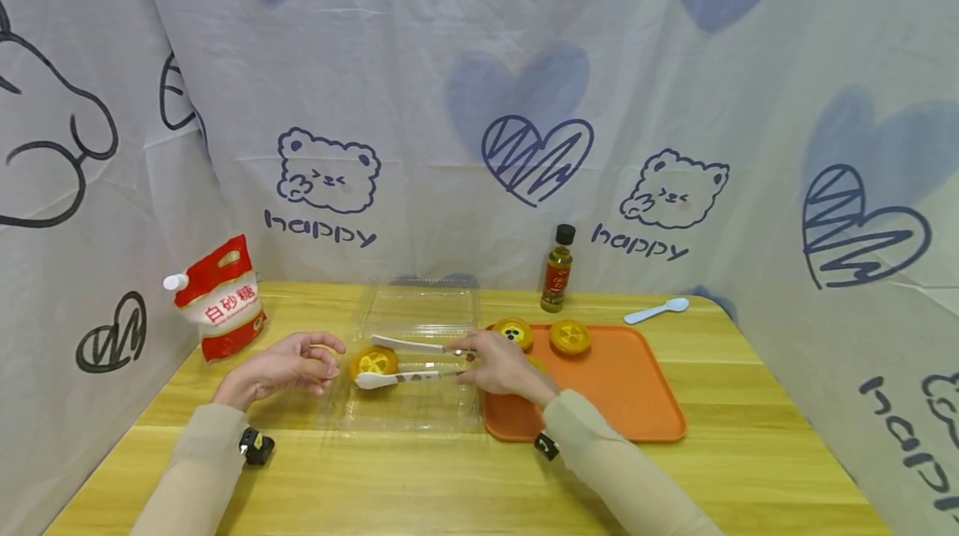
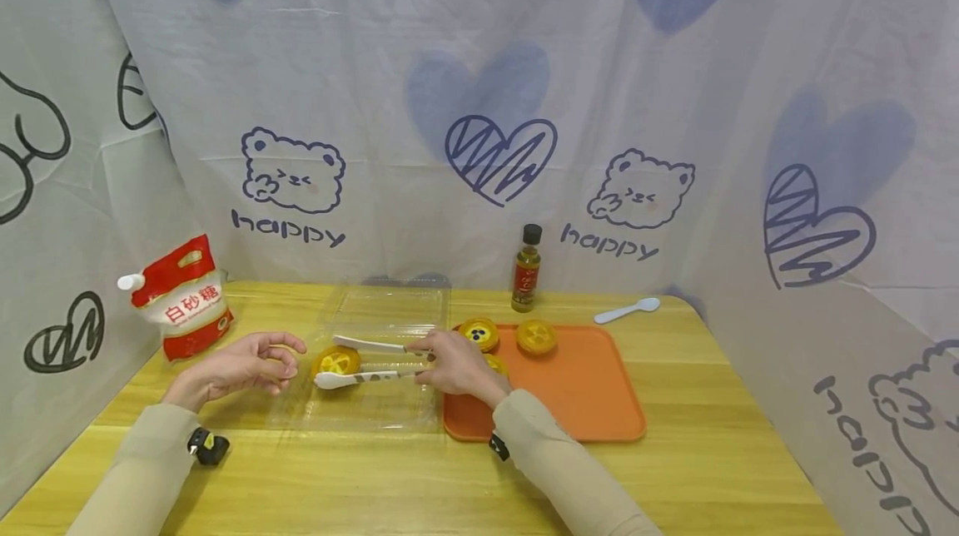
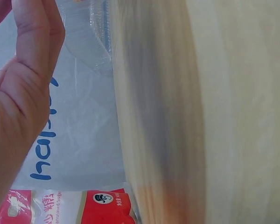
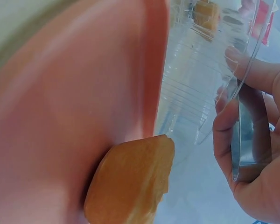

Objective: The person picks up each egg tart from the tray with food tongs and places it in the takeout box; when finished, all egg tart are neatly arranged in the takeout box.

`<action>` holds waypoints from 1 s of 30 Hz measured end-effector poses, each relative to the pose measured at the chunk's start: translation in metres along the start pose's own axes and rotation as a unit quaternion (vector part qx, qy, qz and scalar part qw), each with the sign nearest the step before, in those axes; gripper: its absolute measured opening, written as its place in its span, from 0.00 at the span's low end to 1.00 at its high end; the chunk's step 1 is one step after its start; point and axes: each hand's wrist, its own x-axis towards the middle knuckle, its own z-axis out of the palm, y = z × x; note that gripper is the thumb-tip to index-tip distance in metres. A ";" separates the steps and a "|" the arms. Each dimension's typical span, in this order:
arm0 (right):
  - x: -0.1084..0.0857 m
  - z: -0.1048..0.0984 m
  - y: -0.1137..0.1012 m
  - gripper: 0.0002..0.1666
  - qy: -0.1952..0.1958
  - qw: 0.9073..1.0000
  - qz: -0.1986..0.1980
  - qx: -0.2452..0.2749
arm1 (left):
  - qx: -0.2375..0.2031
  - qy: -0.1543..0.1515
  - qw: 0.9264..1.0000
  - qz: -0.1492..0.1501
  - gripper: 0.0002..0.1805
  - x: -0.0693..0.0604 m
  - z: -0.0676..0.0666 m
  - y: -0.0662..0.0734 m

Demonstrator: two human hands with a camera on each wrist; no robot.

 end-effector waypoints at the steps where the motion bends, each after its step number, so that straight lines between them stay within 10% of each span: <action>1: 0.000 0.000 0.000 0.30 0.001 1.000 -0.001 -0.002 | 0.000 0.001 1.000 -0.001 0.26 0.000 0.000 0.000; 30: -0.018 -0.018 0.025 0.31 -0.006 0.994 0.008 0.113 | -0.006 0.004 1.000 0.000 0.25 0.000 -0.001 -0.001</action>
